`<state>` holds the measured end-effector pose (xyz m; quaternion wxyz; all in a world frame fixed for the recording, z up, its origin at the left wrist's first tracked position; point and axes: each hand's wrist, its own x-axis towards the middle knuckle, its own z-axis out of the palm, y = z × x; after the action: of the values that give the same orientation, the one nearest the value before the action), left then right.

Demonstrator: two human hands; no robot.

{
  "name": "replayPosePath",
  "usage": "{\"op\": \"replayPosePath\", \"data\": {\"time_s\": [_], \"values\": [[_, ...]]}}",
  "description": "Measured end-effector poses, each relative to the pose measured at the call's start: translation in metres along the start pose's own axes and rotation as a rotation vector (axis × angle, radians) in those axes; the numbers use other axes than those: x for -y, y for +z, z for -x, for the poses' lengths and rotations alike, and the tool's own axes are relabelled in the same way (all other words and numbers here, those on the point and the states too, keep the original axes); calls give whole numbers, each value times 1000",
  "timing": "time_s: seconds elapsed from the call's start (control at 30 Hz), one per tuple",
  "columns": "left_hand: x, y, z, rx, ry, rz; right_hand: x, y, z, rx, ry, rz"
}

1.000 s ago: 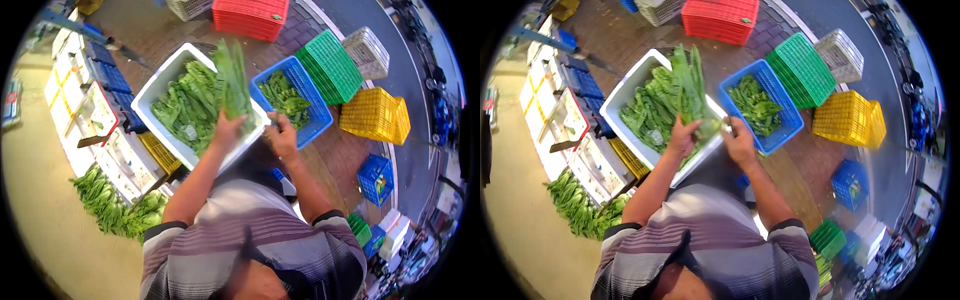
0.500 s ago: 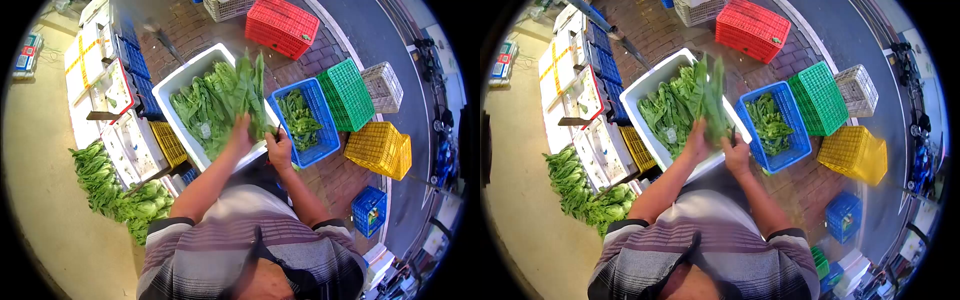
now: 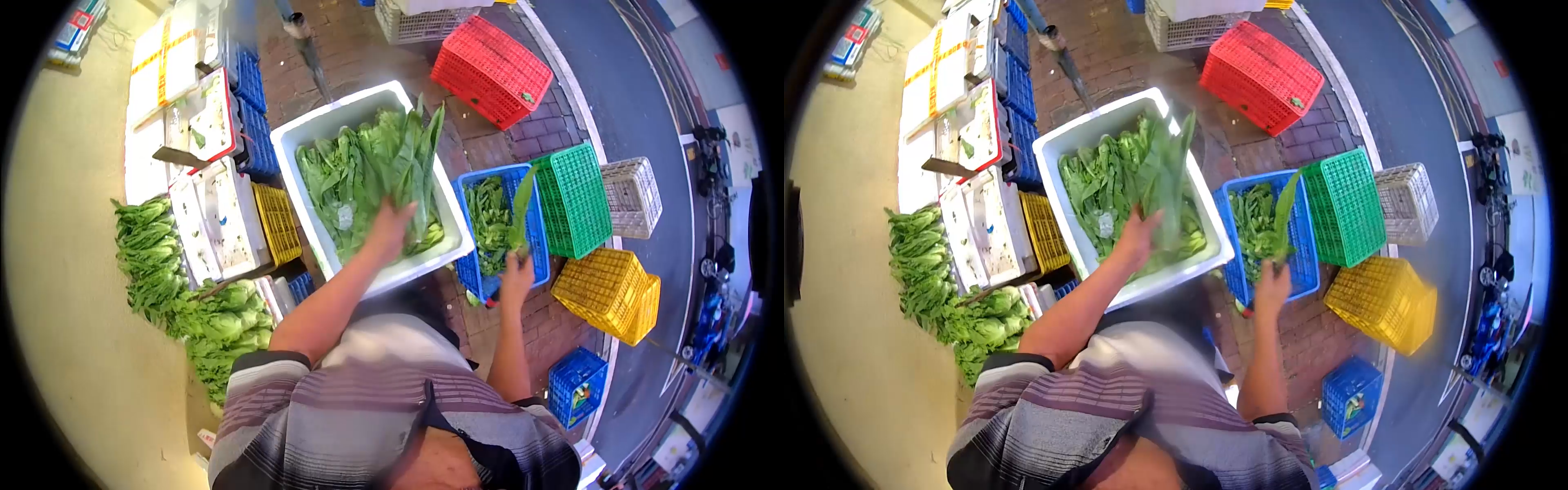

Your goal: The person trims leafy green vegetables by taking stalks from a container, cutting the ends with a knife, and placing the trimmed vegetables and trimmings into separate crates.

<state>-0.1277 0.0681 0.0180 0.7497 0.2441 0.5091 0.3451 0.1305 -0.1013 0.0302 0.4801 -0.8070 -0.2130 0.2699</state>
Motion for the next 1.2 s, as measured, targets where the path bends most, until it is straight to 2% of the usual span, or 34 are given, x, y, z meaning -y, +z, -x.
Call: {"op": "replayPosePath", "data": {"time_s": [0.03, 0.07, 0.1, 0.13, 0.17, 0.2, 0.27, 0.37, 0.4, 0.5, 0.6, 0.7, 0.77, 0.8, 0.83, 0.9, 0.97, 1.03, 1.07, 1.13, 1.17, 1.2], "values": [[-2, 3, 7, 21, -7, 65, 21, 24, 14, 116, 117, -46], [-5, 9, 10, 45, -14, 131, 22, 47, 21, 246, 9, -31], [-6, 13, 10, 71, -13, 200, 31, 74, 32, 346, 71, -44], [-4, 14, 10, 77, -61, 204, 53, 91, 43, 457, -229, 70], [-4, 13, 8, 81, -104, 208, 45, 112, 43, 469, -513, 155], [-4, 11, 8, 84, -145, 212, 57, 124, 48, 456, -636, 217], [-12, 8, 14, 142, -83, 270, 29, 146, 42, 471, -494, 42], [-27, -17, 18, 124, -9, 246, 63, 141, 39, 642, 21, -209], [-31, -24, 19, 54, -38, 255, 67, 147, 40, 640, 111, -360], [-39, -53, 17, -124, -140, 310, 72, 163, 39, 827, 264, -528], [-62, -77, 27, 190, -43, 524, 89, 186, 51, 975, 405, -568], [-61, -112, 16, 174, 34, 567, 92, 216, 64, 993, 394, -405], [-71, -147, 11, 86, 89, 644, 116, 245, 80, 843, 290, -121], [-75, -162, 11, 26, 115, 710, 106, 258, 76, 885, 326, -201], [-85, -182, 15, -31, 175, 754, 120, 274, 90, 761, 320, -167], [-110, -227, 26, -103, 259, 828, 94, 285, 78, 829, 258, -182], [-135, -284, 36, -208, 375, 896, 94, 305, 83, 768, 231, -38], [-169, -336, 58, -292, 404, 965, 86, 321, 82, 894, 174, -23], [-165, -375, 49, -297, 490, 1003, 85, 331, 84, 911, 162, 1], [-179, -429, 59, -453, 501, 932, 93, 349, 91, 916, 157, 98], [-183, -456, 59, -397, 608, 923, 96, 366, 96, 922, 156, 139], [-179, -481, 61, -409, 584, 990, 101, 379, 101, 935, 137, 163]]}}
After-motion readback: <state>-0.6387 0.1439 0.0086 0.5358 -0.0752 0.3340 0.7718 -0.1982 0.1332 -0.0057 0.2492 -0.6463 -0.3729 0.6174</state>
